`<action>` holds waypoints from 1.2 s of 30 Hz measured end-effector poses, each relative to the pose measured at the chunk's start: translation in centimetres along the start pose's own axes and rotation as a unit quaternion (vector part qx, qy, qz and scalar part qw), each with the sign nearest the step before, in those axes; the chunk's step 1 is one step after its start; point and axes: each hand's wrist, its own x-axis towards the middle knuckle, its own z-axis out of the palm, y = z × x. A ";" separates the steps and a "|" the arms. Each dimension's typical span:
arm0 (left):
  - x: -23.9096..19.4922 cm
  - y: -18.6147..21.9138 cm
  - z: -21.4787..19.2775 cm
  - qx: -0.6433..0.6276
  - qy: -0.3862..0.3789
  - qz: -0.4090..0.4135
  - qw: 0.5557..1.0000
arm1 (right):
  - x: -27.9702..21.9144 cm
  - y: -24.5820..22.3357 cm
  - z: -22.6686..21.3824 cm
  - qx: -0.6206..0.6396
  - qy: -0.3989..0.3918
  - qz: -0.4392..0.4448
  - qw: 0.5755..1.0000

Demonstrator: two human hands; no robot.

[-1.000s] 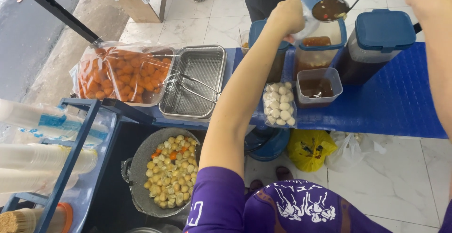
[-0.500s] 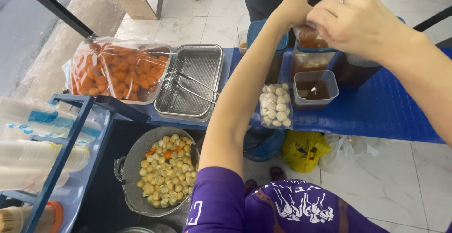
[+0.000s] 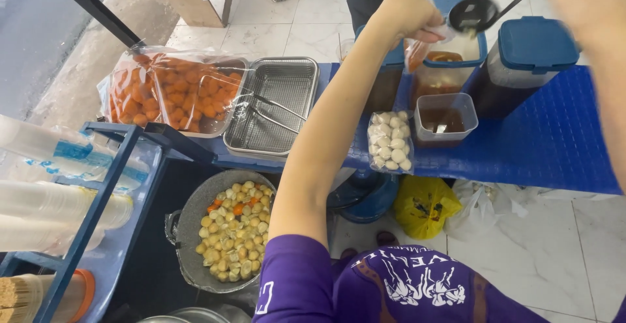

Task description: Preparing and serving street food by scooping fried items into cups and adding various sauces.

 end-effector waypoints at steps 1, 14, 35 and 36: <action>-0.4 -0.2 -0.2 0.005 -0.020 0.003 1.000 | 0.1 -1.7 2.0 0.015 0.002 0.024 1.000; -1.7 -3.6 0.2 0.017 -0.054 -0.011 0.998 | -3.0 -4.6 5.9 0.127 -0.104 0.083 0.983; -1.4 -1.6 2.1 -0.029 -0.047 -0.107 0.993 | 1.2 -4.7 0.8 0.114 0.077 0.102 0.985; -1.5 -1.3 2.2 -0.028 -0.039 -0.108 0.993 | 1.3 -5.4 0.4 0.109 0.063 0.104 0.987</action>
